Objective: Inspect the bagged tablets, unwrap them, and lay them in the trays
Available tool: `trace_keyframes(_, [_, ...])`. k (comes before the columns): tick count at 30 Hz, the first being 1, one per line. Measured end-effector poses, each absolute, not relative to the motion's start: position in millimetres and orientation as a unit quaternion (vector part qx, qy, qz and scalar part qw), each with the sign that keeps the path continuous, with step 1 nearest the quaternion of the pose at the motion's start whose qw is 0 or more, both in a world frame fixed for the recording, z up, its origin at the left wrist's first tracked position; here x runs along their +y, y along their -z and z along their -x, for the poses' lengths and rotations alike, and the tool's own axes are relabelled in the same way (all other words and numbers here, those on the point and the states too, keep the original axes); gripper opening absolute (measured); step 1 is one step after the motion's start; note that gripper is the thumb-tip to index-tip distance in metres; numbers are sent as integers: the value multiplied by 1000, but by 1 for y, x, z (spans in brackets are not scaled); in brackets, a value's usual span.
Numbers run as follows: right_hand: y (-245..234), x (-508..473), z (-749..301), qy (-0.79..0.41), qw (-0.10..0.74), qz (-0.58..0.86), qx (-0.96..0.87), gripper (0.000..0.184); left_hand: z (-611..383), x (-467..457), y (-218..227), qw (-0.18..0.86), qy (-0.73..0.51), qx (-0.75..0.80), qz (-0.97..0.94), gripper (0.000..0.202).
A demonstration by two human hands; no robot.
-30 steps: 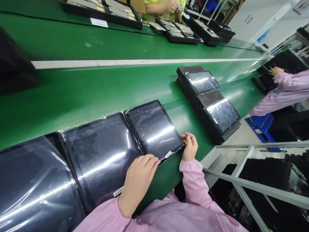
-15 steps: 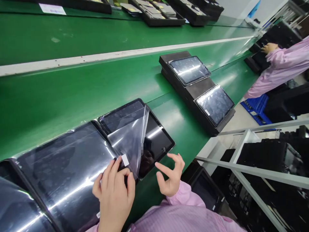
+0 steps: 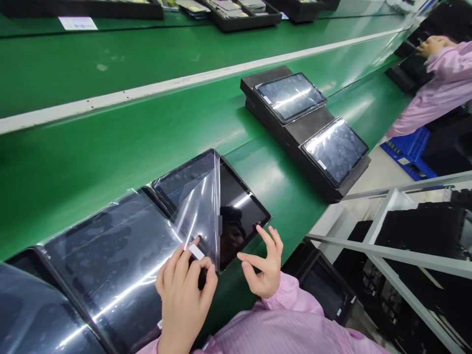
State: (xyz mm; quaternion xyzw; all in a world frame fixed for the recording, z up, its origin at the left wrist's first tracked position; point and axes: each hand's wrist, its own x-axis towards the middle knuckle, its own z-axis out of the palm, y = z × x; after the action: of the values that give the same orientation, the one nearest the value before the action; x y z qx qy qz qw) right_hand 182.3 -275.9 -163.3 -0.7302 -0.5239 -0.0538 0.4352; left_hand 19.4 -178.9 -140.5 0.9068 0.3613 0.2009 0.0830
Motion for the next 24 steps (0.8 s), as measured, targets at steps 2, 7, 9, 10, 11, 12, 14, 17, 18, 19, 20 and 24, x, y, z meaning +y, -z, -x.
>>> trace_keyframes(2, [164, -276, -183, 50, 441, 729, -521, 26, -18, -177, 140, 87, -201, 352, -910, 9])
trace_keyframes(7, [165, -275, -185, 34, 442, 722, -532, 22, -18, -174, 137, 90, -199, 334, -917, 10])
trace_keyframes(9, [165, -274, -185, 35, 444, 724, -526, 20, -18, -174, 137, 91, -201, 326, -919, 10])
trace_keyframes(10, [164, -273, -185, 37, 446, 726, -522, 19, -18, -174, 138, 92, -202, 323, -920, 10])
trace_keyframes(11, [163, -272, -185, 38, 448, 727, -519, 19, -17, -174, 139, 94, -203, 321, -920, 9])
trace_keyframes(12, [163, -272, -185, 40, 450, 727, -517, 19, -17, -174, 139, 97, -202, 320, -920, 9])
trace_keyframes(14, [161, -270, -185, 44, 455, 725, -516, 19, -16, -174, 140, 105, -198, 322, -920, 9])
trace_keyframes(17, [161, -270, -186, 44, 457, 722, -517, 20, -15, -174, 141, 112, -193, 323, -920, 8])
trace_keyframes(18, [162, -270, -186, 41, 455, 724, -517, 20, -15, -174, 142, 113, -192, 323, -920, 8])
trace_keyframes(19, [162, -270, -186, 36, 451, 726, -518, 20, -15, -174, 142, 114, -192, 325, -919, 8])
trace_keyframes(20, [163, -271, -186, 32, 447, 728, -519, 19, -15, -174, 142, 115, -192, 327, -918, 8])
trace_keyframes(24, [162, -270, -186, 30, 439, 732, -519, 18, -22, -174, 138, 109, -205, 313, -921, 10])
